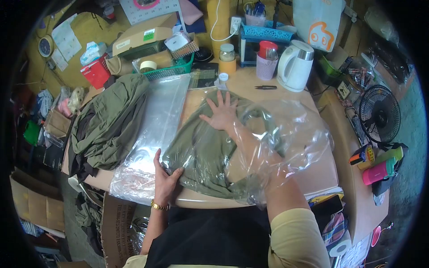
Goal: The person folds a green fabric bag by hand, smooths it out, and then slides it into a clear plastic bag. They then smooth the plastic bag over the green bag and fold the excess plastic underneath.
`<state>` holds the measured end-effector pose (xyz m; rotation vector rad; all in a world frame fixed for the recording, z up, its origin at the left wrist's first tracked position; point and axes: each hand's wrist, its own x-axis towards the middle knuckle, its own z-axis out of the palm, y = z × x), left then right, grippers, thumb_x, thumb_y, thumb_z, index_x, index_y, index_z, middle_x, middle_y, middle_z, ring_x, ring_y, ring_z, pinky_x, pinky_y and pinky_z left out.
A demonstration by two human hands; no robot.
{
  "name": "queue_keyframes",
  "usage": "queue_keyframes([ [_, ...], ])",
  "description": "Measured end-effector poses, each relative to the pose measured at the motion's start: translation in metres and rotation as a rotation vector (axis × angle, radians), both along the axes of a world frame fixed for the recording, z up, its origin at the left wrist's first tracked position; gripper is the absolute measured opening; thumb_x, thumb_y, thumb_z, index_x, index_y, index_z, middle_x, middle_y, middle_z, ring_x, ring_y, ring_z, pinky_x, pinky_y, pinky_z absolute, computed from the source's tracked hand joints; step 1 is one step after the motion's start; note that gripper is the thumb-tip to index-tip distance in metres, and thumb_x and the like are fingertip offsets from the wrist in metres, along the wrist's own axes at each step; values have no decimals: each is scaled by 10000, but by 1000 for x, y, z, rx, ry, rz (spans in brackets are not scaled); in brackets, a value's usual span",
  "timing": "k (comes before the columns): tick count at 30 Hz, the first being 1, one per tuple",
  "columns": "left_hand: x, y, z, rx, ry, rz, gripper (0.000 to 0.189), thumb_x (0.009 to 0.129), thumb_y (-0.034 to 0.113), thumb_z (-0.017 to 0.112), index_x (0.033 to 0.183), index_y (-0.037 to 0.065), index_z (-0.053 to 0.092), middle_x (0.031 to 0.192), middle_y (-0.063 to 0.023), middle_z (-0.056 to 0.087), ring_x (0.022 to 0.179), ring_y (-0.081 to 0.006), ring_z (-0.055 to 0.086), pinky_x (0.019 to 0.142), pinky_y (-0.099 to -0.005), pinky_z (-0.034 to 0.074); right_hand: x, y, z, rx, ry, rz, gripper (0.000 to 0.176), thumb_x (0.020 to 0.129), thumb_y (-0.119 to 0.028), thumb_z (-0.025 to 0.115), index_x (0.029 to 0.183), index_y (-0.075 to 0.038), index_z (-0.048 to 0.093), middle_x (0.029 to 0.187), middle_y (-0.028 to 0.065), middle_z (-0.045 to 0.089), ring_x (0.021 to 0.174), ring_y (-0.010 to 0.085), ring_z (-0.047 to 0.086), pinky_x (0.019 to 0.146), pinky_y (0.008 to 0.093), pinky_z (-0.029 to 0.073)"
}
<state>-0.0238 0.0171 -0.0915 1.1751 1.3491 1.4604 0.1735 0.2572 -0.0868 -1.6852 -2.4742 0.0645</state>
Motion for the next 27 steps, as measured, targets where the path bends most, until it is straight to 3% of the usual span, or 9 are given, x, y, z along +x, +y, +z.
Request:
queue_keyframes([
  [6,-17,-23,35,-179,-129,-153,1107,862,-15,733,1597,118,-84,1334,-269,537,1062,-256,637,884,-360,554,11,-7,0,13,41,244,824,934,-703,431,1587,-221,283,1662,218,77,1523,458,46,1183,673,100],
  [10,-45,-14,35,-323,-102,-52,858,977,125,619,1607,101,38,1031,-126,643,832,-141,610,683,-253,500,50,-86,49,-427,-55,649,652,1013,-518,443,1568,-198,319,1650,171,193,1508,370,219,1208,586,209],
  [13,-57,-5,17,-225,104,-130,680,996,171,594,1572,135,233,844,-18,590,711,-96,529,632,-263,488,144,-168,70,-679,280,591,506,1050,-385,412,1493,-146,461,1546,179,416,1415,362,405,1176,442,337],
  [14,-52,-2,21,-229,94,-127,680,996,171,594,1572,135,233,844,-18,590,711,-96,529,632,-263,488,199,-185,43,-1100,1071,548,535,1016,-362,515,1483,-106,475,1483,239,479,1369,383,468,1157,435,338],
  [17,-37,9,42,-312,255,51,576,943,86,616,1472,84,387,832,-30,581,665,-89,505,586,-261,436,172,-262,104,-796,1460,714,563,952,-304,647,1438,-51,515,1400,250,557,1300,378,540,1117,425,370],
  [19,-37,22,19,-248,369,47,543,936,71,609,1442,81,413,830,-26,574,660,-87,496,583,-255,426,142,-287,119,-240,584,248,537,911,-282,713,1364,-25,582,1258,228,658,1173,322,633,1041,412,449],
  [22,-39,46,17,-162,482,41,441,915,24,596,1339,78,486,826,-15,570,666,-87,499,590,-248,419,137,-241,75,-493,592,-34,397,904,-226,699,1225,3,647,1108,194,721,1046,269,699,930,390,535],
  [23,-45,63,11,-78,391,69,408,918,14,587,1310,77,494,804,-7,567,648,-96,502,574,-267,421,140,-207,67,-558,944,-191,288,929,-234,653,1121,-23,692,957,125,744,912,200,717,825,356,561],
  [27,-76,100,67,319,272,210,301,948,-10,586,1227,70,506,868,2,560,642,-77,489,548,-246,402,145,-82,173,-33,1159,-63,302,1029,-229,493,990,-3,690,819,97,716,730,179,694,603,287,531],
])
